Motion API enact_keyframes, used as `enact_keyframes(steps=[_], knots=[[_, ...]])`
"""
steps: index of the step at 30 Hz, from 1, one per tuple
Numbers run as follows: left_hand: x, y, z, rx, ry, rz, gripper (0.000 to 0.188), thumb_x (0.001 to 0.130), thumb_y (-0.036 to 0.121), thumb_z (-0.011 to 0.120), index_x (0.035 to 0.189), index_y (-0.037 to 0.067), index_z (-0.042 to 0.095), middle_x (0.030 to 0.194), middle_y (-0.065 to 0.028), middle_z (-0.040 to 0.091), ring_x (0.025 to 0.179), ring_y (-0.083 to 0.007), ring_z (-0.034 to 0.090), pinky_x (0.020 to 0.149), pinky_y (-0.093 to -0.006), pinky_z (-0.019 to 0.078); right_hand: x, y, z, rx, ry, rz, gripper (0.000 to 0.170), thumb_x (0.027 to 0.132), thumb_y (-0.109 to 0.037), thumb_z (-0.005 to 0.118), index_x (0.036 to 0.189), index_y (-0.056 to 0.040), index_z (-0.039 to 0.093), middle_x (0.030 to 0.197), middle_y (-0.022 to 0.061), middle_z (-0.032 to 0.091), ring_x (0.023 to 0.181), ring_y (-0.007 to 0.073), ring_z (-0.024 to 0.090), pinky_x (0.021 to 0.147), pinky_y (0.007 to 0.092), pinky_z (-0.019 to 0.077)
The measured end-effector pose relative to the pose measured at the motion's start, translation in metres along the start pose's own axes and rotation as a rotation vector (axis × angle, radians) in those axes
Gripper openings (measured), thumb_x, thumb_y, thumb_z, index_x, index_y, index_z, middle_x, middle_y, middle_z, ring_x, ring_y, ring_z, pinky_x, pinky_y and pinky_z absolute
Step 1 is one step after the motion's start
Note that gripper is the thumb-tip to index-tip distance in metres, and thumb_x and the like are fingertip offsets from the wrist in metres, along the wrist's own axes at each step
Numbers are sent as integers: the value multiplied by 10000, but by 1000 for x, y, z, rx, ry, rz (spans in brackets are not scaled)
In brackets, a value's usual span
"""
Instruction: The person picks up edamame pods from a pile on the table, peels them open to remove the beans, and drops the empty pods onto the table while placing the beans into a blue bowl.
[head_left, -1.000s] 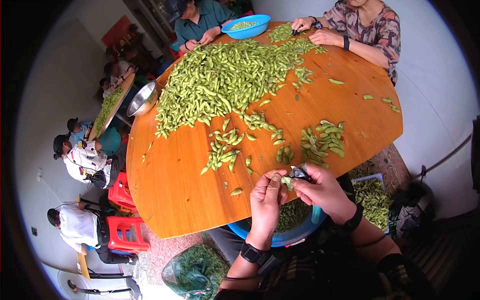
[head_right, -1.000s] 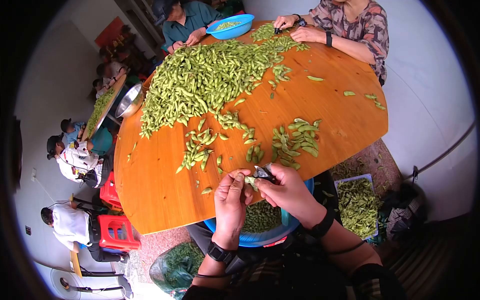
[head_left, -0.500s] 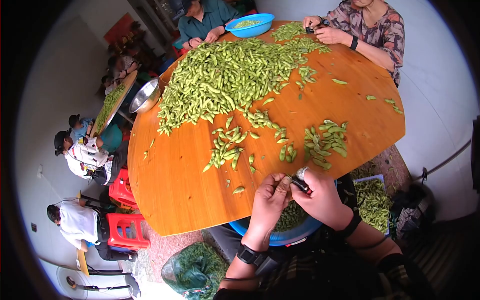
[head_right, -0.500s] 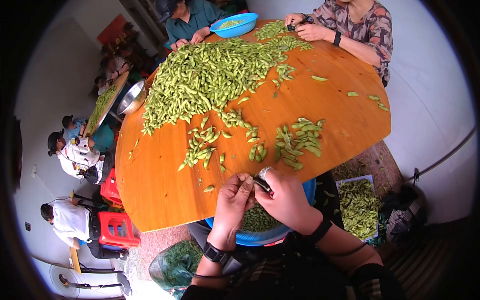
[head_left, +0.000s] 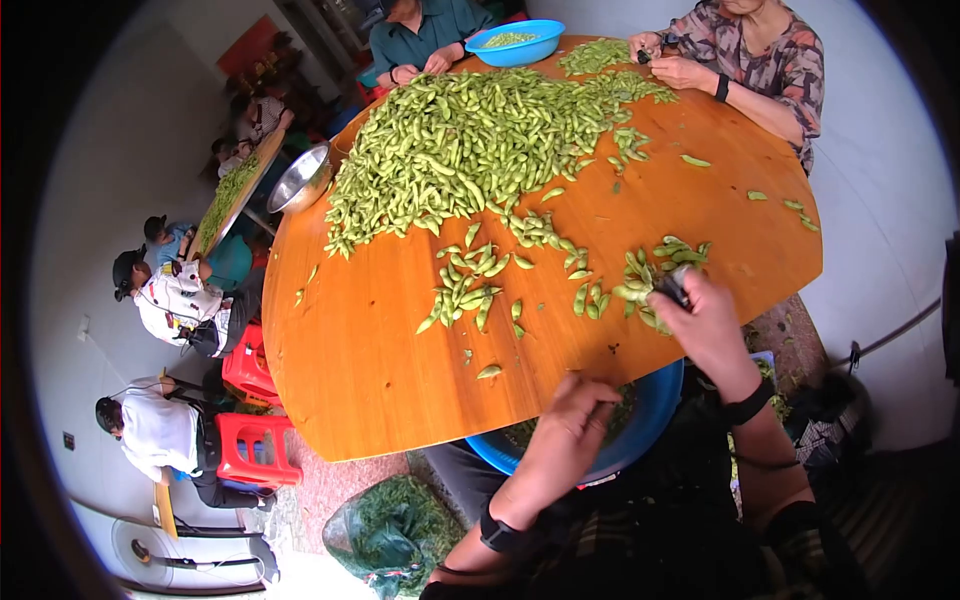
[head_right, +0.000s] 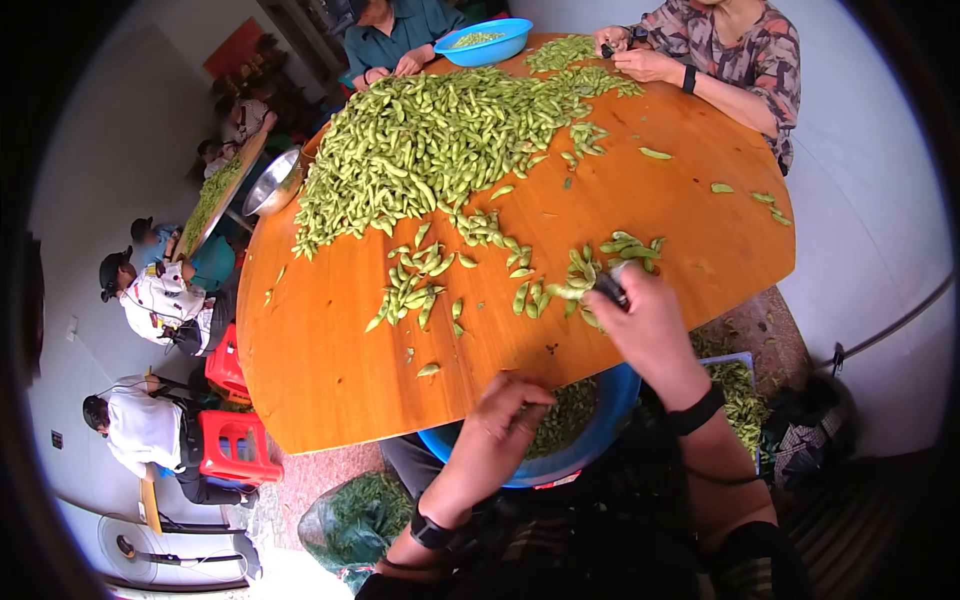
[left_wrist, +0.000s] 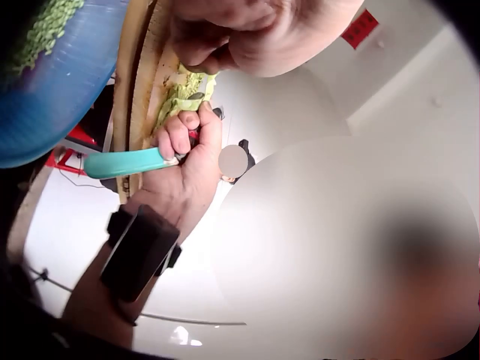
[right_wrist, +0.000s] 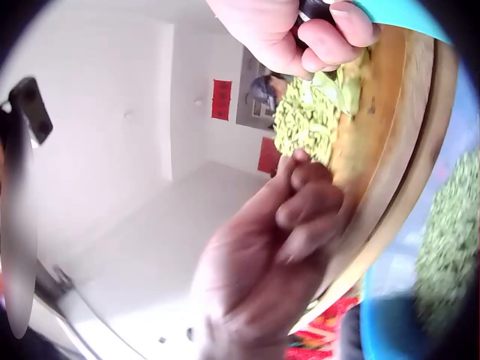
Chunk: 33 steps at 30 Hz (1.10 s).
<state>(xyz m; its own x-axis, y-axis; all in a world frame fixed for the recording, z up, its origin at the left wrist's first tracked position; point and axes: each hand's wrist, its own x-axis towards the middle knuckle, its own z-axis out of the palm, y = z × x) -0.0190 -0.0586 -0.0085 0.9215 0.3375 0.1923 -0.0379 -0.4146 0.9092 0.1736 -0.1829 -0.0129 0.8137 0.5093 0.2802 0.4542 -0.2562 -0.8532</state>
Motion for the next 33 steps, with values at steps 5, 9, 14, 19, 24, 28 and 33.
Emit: enact_keyframes(steps=[5, 9, 14, 19, 24, 28, 33], knots=[[-7, 12, -25, 639, 247, -23, 241, 827, 24, 630, 1066, 48, 621, 1117, -164, 559, 972, -368, 585, 825, -442, 510, 6, 7, -15, -193, 113, -156, 189, 895, -111, 593, 816, 31, 496, 655, 185, 522, 539, 296, 493, 532, 384, 403], [-4, -22, -60, 810, 431, 6, 170, 821, 20, 616, 990, 35, 630, 937, -168, 569, 861, -368, 568, 733, -433, 497, -10, -8, -17, -49, 51, -148, 132, 905, -66, 560, 983, 38, 582, 627, 128, 496, 516, 174, 485, 496, 332, 380], [2, -21, -57, 657, 376, -24, 107, 850, 10, 602, 954, 22, 628, 903, -157, 600, 790, -340, 586, 702, -409, 503, -32, -46, -2, 319, -389, 130, 303, 951, -25, 488, 1239, -41, 580, 693, 3, 570, 501, 49, 516, 453, 210, 424], [9, -4, -22, -334, 272, -236, 144, 967, 52, 558, 1072, 18, 651, 851, 2, 583, 648, -40, 507, 566, -194, 432, -36, -61, 19, 536, -711, 304, 192, 977, -102, 505, 1125, -10, 585, 710, 5, 587, 502, 53, 534, 454, 209, 415], [14, -7, -12, -478, 256, -200, 188, 963, 36, 562, 1128, 29, 652, 836, 28, 557, 643, -23, 499, 556, -170, 413, -34, -66, 13, 585, -719, 414, 223, 981, -117, 510, 1166, -26, 592, 734, 2, 601, 509, 47, 535, 451, 195, 406], [15, -12, -11, -336, 226, -171, 230, 962, 36, 565, 1180, 30, 635, 861, 22, 585, 630, -27, 504, 555, -174, 425, -35, -64, 10, 602, -712, 396, 239, 981, -113, 509, 1187, -26, 591, 726, -1, 587, 518, 35, 514, 457, 187, 388], [18, -11, -7, -622, 208, -232, 214, 955, 31, 574, 1151, 35, 657, 869, 14, 605, 643, -25, 520, 564, -171, 430, -36, -63, 8, 665, -706, 445, 243, 973, -88, 512, 1193, -33, 598, 711, -9, 565, 500, 29, 462, 465, 185, 372]])
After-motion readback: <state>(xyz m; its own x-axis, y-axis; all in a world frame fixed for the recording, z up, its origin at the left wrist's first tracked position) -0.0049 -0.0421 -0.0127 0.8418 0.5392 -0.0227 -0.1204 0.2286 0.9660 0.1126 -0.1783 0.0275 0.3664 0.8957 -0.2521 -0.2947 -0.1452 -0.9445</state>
